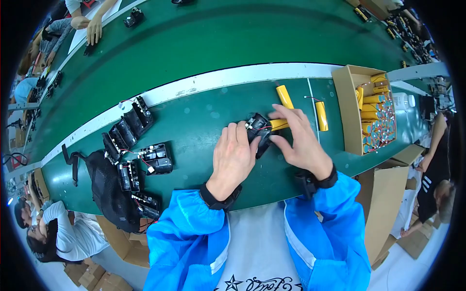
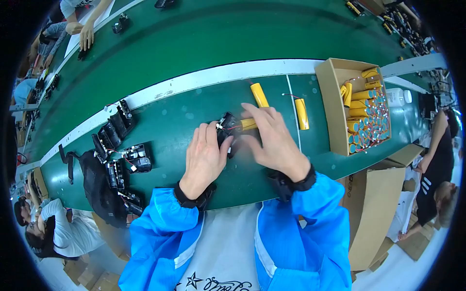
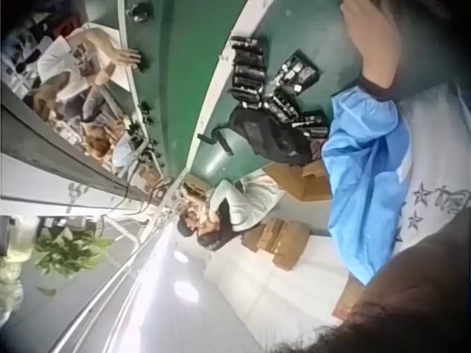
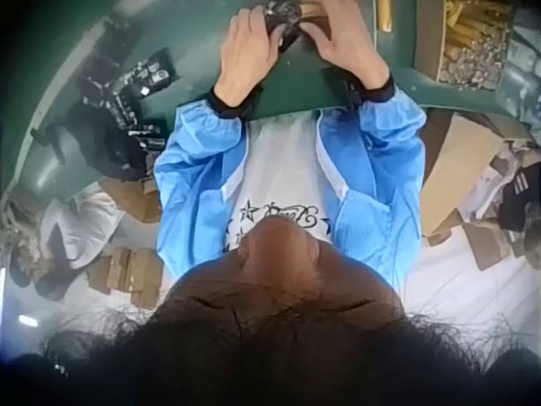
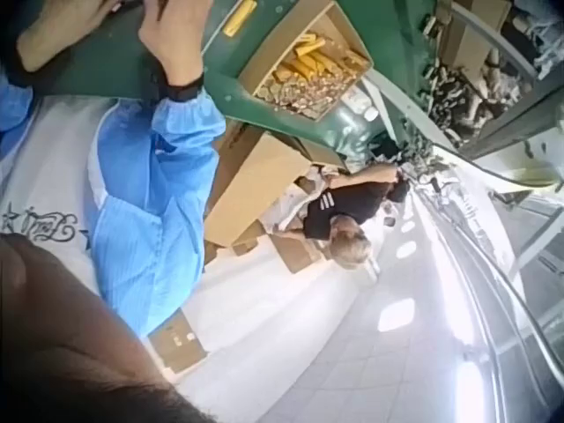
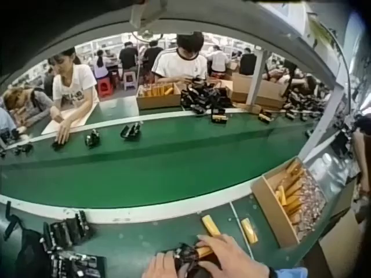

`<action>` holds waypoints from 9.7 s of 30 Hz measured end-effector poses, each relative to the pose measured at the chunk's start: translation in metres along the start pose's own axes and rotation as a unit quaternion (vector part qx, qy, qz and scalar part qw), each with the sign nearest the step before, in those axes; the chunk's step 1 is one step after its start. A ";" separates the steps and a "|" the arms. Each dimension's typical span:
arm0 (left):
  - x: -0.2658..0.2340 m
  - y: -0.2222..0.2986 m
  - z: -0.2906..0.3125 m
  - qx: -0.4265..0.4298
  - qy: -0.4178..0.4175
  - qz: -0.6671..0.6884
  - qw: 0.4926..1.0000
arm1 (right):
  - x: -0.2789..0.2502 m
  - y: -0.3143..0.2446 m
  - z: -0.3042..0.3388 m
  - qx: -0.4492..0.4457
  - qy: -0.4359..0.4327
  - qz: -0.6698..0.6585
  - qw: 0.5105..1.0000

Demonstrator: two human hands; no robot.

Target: The person picks up a battery and a battery case, inserts the battery into the case, and connects the wires before placing the assembled unit onto the conveyor belt.

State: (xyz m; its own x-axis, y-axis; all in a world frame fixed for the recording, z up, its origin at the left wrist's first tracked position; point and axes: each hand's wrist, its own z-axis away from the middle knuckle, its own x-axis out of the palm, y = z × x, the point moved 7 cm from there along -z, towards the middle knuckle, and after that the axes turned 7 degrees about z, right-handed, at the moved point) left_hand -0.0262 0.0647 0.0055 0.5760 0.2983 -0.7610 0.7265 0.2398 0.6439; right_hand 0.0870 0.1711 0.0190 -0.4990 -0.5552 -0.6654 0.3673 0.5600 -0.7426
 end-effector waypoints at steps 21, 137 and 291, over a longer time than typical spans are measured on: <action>0.019 0.023 0.003 0.012 0.033 -0.015 0.999 | -0.029 0.018 0.021 0.003 0.064 0.230 0.971; -0.017 0.020 0.017 0.153 -0.016 0.025 0.988 | 0.019 -0.025 0.032 0.034 0.130 0.126 0.983; 0.018 0.006 -0.039 0.037 0.066 -0.004 0.997 | 0.000 0.028 -0.009 0.149 0.092 -0.092 0.980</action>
State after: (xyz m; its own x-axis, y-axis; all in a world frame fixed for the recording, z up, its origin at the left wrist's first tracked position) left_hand -0.0267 0.1077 -0.0010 0.5185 0.4172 -0.7464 0.7599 0.1754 0.6259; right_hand 0.0900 0.1920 -0.0011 -0.7012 -0.4947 -0.5134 0.4570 0.2407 -0.8562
